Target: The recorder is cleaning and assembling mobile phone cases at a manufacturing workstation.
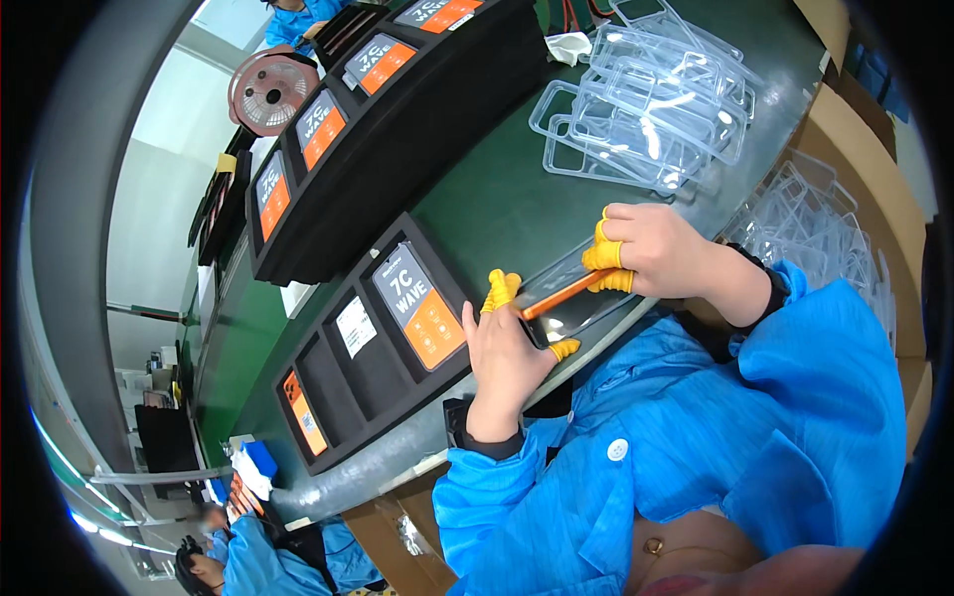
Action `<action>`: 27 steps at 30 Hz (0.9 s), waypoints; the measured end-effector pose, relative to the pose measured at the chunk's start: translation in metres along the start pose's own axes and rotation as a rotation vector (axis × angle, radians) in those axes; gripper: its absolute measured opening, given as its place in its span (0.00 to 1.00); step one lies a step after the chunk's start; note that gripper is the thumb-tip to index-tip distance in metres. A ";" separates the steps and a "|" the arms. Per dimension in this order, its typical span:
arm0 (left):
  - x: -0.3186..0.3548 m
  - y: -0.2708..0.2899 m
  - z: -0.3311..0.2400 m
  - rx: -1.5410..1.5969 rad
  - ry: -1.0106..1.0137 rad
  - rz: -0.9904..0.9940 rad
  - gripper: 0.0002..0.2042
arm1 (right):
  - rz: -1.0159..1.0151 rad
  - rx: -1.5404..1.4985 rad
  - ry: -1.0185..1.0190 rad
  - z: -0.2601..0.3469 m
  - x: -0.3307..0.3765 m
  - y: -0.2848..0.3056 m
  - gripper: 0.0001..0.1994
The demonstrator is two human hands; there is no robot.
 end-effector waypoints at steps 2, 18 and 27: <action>-0.001 0.002 -0.001 0.020 -0.032 -0.027 0.40 | 0.022 -0.019 0.017 0.000 0.001 -0.002 0.09; 0.000 0.006 -0.001 0.081 -0.027 -0.033 0.38 | 0.256 0.114 -0.284 -0.037 0.011 -0.034 0.35; 0.022 0.037 -0.004 0.577 -0.103 -0.273 0.46 | 0.450 -0.161 -0.289 -0.030 0.014 -0.042 0.42</action>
Point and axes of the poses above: each hand's wrist, its own x-axis away from the middle knuckle, its own y-axis out of the back of the hand, z = x × y, the point moved 8 cm from there along -x, towards the middle knuckle, and after that the axes turned 3 degrees about -z, right-handed, at the moved point
